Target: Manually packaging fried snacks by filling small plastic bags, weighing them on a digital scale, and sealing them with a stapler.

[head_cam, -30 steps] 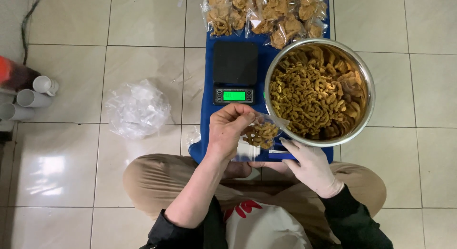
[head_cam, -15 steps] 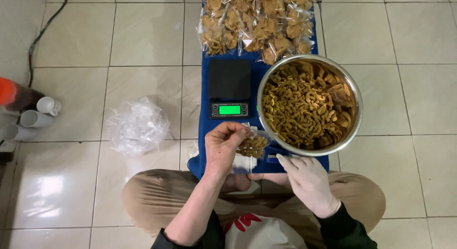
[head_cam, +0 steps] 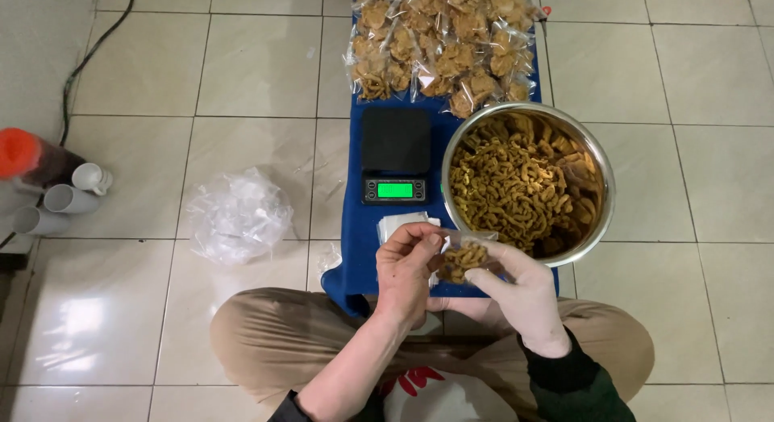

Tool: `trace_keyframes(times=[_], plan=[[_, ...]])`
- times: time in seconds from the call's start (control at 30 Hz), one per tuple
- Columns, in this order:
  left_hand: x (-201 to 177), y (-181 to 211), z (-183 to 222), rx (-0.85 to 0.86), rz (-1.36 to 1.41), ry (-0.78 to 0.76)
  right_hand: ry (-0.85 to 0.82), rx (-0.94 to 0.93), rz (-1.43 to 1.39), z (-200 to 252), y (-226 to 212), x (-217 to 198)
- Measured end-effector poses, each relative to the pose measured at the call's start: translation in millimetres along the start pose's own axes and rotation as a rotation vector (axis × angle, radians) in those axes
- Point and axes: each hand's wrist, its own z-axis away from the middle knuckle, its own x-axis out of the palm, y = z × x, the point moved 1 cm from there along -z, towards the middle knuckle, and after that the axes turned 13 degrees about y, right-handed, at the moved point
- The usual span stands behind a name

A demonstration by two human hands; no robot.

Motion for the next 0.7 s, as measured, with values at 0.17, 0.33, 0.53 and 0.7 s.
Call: trace_keyframes(times=[0.17, 0.33, 0.53, 0.7], plan=[[-4.5, 7.2, 2.4, 0.148, -0.167, -0.195, 0.042, 0.113, -0.19, -4.2, -2.1, 4.5], [-9.7, 15.2, -18.3, 0.241, -0.239, -0.278, 0.064, 0.157, -0.208, -3.2, -9.4, 5.2], [6.1, 87.1, -72.8, 0.396, -0.453, -0.149, -0.054, -0.301, -0.117, 12.3, -11.2, -15.7], [21.6, 138.5, -150.7, 0.64, -0.422, -0.067, -0.162, -0.337, 0.113, 23.7, 39.1, -20.9]])
